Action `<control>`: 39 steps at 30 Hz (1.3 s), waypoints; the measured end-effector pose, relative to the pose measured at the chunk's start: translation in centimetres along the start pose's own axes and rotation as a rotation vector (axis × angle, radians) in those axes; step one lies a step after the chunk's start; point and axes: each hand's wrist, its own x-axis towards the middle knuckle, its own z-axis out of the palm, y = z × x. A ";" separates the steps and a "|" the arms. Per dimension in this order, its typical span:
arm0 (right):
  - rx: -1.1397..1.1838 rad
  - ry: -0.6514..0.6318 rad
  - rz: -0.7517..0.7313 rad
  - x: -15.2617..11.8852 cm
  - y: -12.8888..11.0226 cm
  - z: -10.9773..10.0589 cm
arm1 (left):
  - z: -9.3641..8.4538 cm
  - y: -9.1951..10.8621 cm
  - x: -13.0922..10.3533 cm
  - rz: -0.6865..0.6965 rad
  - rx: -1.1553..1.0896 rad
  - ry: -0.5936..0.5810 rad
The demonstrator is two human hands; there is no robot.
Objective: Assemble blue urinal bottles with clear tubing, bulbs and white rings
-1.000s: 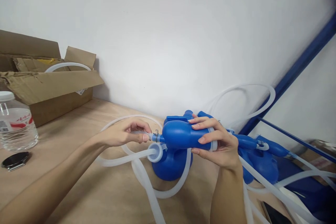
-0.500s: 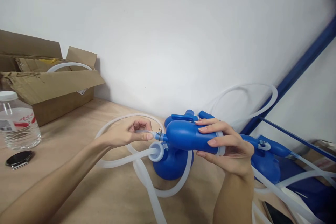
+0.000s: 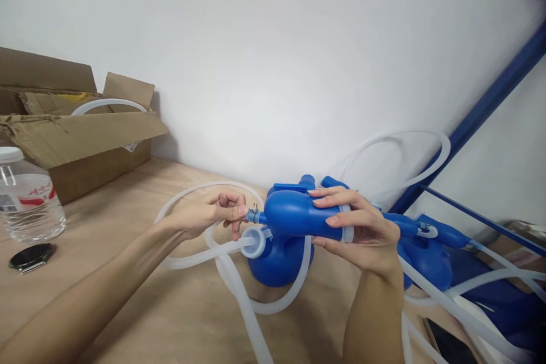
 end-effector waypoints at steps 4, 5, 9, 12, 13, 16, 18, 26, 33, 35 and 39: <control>0.014 0.053 0.024 -0.2 0.4 -0.2 | 0.1 0.3 0.0 0.099 0.183 0.058; 0.028 0.065 0.024 -0.3 0.5 -0.2 | 0.1 0.4 -0.1 0.133 0.244 0.063; 0.079 0.077 0.019 -0.4 0.9 -0.1 | 0.2 0.6 -0.4 0.260 0.453 0.057; 0.113 0.059 0.038 -0.5 1.4 0.1 | 0.2 0.5 -0.5 0.309 0.585 0.090; 0.125 0.061 0.043 -0.5 1.5 0.1 | 0.2 0.5 -0.5 0.321 0.624 0.103; 0.129 0.075 0.058 -0.7 1.7 -0.1 | 0.4 0.6 -0.6 0.341 0.715 0.108; 0.109 0.082 0.069 -0.8 1.7 -0.3 | 0.5 0.7 -0.7 0.343 0.744 0.094; 0.047 0.055 -0.005 -0.7 0.9 -0.9 | 1.2 1.1 -1.4 0.443 0.773 0.206; -0.006 0.029 -0.067 -0.3 -0.7 -1.4 | 1.6 1.3 -1.5 0.458 0.665 0.189; -0.029 0.025 -0.041 -0.3 -0.7 -1.4 | 1.8 1.4 -1.6 0.445 0.706 0.180; -0.055 0.027 0.095 -0.7 0.1 -0.9 | 2.0 1.0 -1.6 0.424 0.879 0.260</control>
